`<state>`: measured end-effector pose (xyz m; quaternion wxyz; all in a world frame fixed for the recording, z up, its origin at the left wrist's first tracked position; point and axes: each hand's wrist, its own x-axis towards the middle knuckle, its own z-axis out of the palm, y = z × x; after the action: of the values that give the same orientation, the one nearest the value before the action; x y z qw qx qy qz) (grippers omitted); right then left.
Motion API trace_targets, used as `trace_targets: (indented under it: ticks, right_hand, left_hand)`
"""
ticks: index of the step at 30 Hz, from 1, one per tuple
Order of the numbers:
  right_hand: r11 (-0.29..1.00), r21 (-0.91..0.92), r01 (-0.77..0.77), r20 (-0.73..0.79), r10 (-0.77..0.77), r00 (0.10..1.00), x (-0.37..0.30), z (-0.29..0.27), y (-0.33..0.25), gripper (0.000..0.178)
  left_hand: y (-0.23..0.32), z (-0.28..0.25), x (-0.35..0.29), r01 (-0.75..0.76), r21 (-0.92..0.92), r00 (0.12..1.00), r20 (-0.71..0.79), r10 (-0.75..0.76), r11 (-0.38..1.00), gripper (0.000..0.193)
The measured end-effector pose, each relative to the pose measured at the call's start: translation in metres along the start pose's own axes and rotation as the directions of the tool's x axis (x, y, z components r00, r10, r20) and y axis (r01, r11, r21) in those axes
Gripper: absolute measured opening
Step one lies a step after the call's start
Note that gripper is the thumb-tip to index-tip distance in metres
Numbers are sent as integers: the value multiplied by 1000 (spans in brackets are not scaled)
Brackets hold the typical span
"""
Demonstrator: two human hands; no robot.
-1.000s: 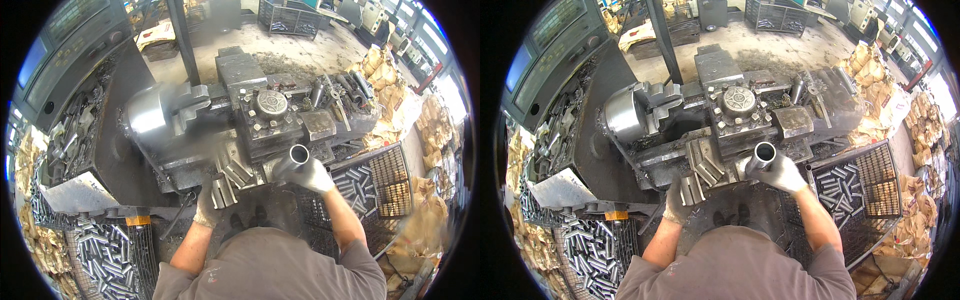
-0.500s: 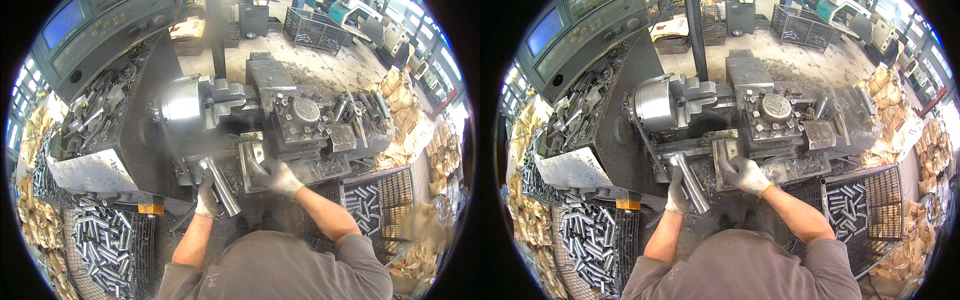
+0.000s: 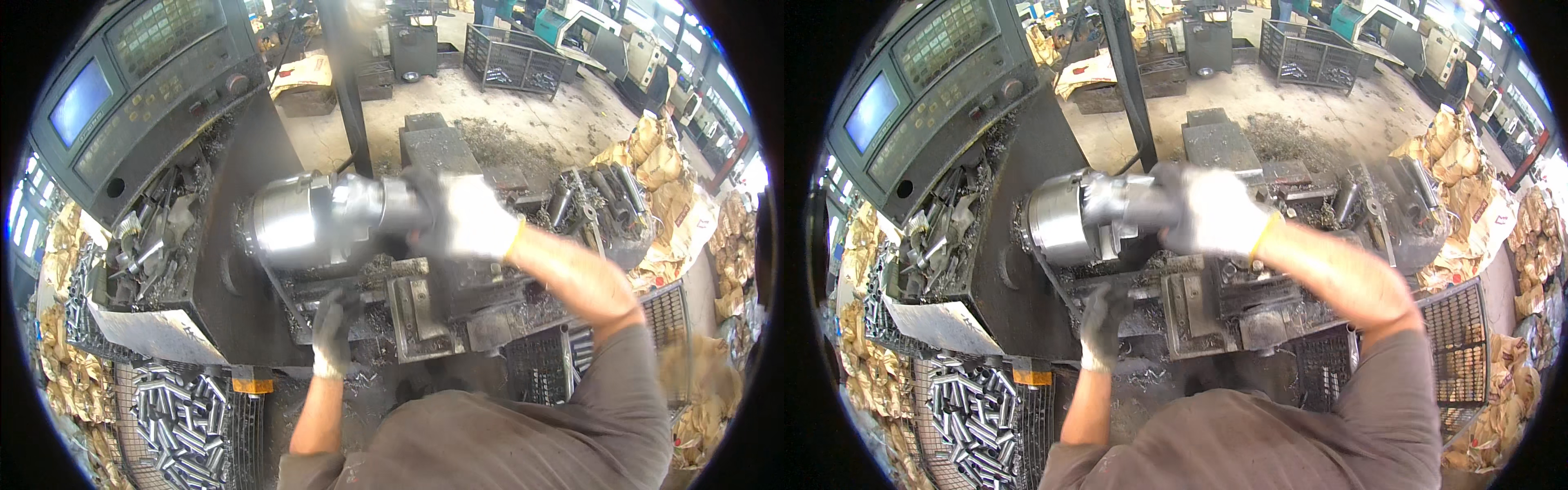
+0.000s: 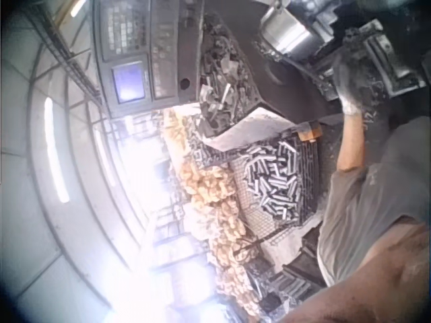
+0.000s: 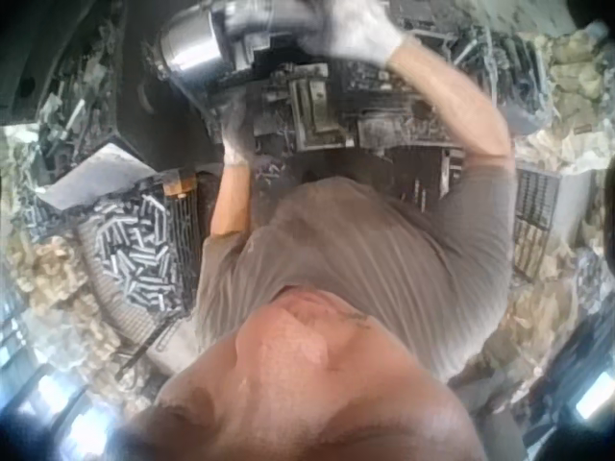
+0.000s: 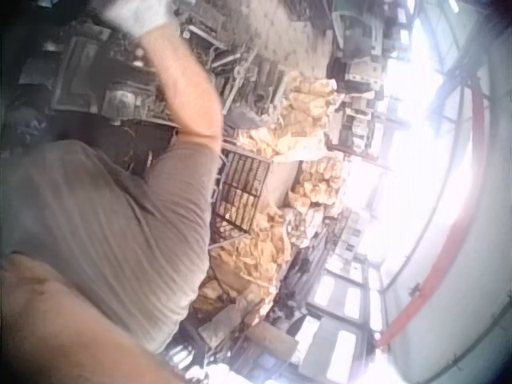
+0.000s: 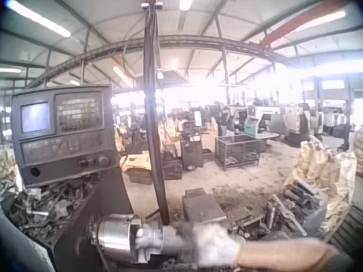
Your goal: The person repeatedly picks up cylindrical metal tubes from a wire basket, inserts them into a lathe chuck, operates the machine, and removes the processed tubes. The cycle of loading, machining, and unloading is repeated continuously.
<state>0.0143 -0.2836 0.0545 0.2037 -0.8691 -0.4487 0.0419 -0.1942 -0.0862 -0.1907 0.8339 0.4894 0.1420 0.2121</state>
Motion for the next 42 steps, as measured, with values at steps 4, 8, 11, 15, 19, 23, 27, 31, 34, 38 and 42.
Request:
trace_targets:
  ticks: [4,8,11,15,19,23,27,31,34,38,42]
  right_hand:
    - [654,-746,129,58,-129,990,78,15,108,36]
    - [828,-538,154,439,120,891,112,60,174,37]
    - [980,-180,79,466,15,885,111,77,173,51]
    - [998,-66,-21,583,56,811,116,73,159,61]
    - [959,-249,133,406,-21,914,126,120,183,54]
    - [972,-165,167,442,-78,894,134,115,178,53]
    - [965,-216,150,532,-12,847,141,88,171,60]
    - [944,-327,35,605,181,776,133,91,187,30]
    - [983,-19,-183,600,158,784,140,100,147,33]
    - [938,224,-264,563,97,821,129,90,139,61]
    - [985,-85,-153,247,169,954,103,63,149,39]
  left_hand:
    - [-44,-50,-38,155,-49,977,-138,-161,987,41]
    - [-79,-117,-94,233,-84,876,-415,-247,969,33]
    - [-78,-154,-135,230,-150,804,-527,-274,962,30]
    - [-62,-201,-144,22,18,635,-772,0,1000,35]
    - [-55,-217,-134,97,328,321,-904,283,940,53]
    - [-35,-178,-115,35,316,185,-934,304,948,58]
    - [-3,-169,-114,-78,138,241,-958,153,987,55]
    - [-9,-242,-150,-64,7,583,-811,43,998,50]
    - [-1,-281,-160,-44,-357,824,-540,-168,933,26]
    - [-7,-250,-145,4,226,541,-819,188,974,13]
    - [-19,-253,-137,70,485,466,-789,401,872,44]
